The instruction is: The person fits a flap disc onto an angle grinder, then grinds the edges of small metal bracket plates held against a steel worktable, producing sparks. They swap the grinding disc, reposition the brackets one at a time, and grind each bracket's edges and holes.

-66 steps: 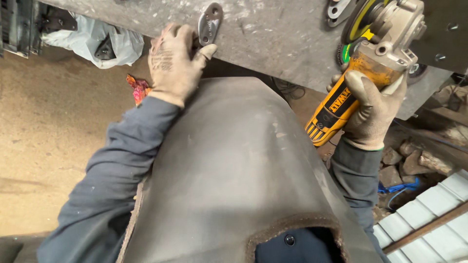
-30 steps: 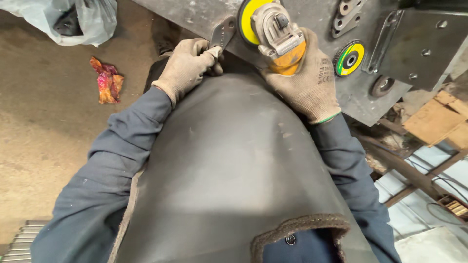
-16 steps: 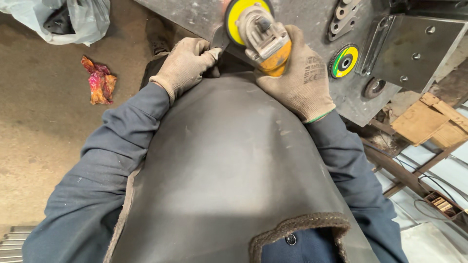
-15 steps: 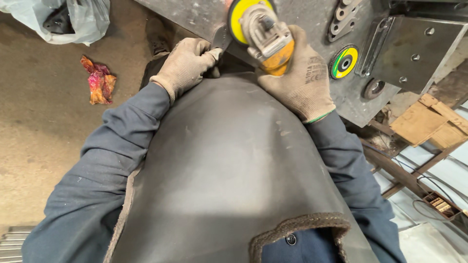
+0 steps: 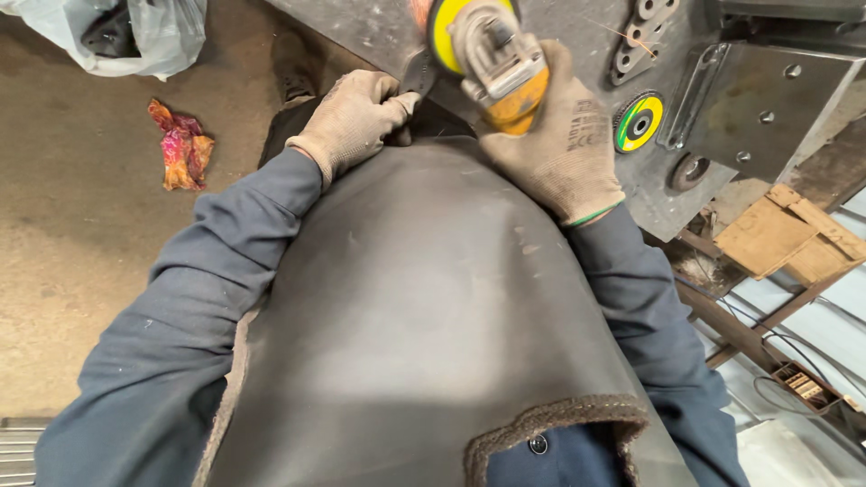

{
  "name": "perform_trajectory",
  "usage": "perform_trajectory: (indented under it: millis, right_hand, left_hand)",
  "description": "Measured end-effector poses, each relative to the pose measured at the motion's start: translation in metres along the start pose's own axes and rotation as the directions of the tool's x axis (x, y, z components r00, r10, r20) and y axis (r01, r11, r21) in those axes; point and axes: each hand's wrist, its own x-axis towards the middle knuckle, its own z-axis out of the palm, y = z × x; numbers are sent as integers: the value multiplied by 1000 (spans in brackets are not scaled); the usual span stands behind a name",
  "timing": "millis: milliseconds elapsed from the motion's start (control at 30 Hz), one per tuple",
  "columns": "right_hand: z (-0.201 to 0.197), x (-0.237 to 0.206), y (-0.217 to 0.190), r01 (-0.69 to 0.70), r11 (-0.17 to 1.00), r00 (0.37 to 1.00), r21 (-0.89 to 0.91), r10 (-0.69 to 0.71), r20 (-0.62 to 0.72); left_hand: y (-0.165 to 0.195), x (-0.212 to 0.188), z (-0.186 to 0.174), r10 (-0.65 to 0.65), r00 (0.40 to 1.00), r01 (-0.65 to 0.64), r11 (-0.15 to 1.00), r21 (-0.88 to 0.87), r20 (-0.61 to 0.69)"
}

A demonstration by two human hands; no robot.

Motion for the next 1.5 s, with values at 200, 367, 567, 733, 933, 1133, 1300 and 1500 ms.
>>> perform_trajectory:
  millis: [200,367,567,733,933,1133,1300,1500]
  right_hand:
    - [0,3,-2,-22,1000,1000,6,22,-1]
    - [-3,2,-4,-12,999,1000,-40,13,6]
    - [1,4,2,-46,998,999,-50,47,28]
    - [-8,4,20,-29,999,998,-24,27,-55]
    - [-4,-9,20,-16,1000,1000,11,16,-8]
    - [5,-11,12,-16,1000,1000,-9,16,25]
    - [6,-12,12,-21,999,1000,-42,20,-16]
    - [5,-15,14,-40,999,999,-24,40,-20]
  left_hand:
    - [-6,4,4,-58,998,57,998,-20,-7]
    - [-13,8,5,33,999,-31,998,48,-36]
    - [-9,6,5,7,999,-4,998,67,-45]
    - [-1,2,2,-35,999,35,999,2,-32]
    - [-2,2,2,-68,997,66,996,-64,-32]
    - [-7,5,3,21,998,-20,1000,21,-55]
    - [-6,5,2,-69,998,68,997,-27,-12]
    - [-5,5,1,-43,999,43,999,-15,-8]
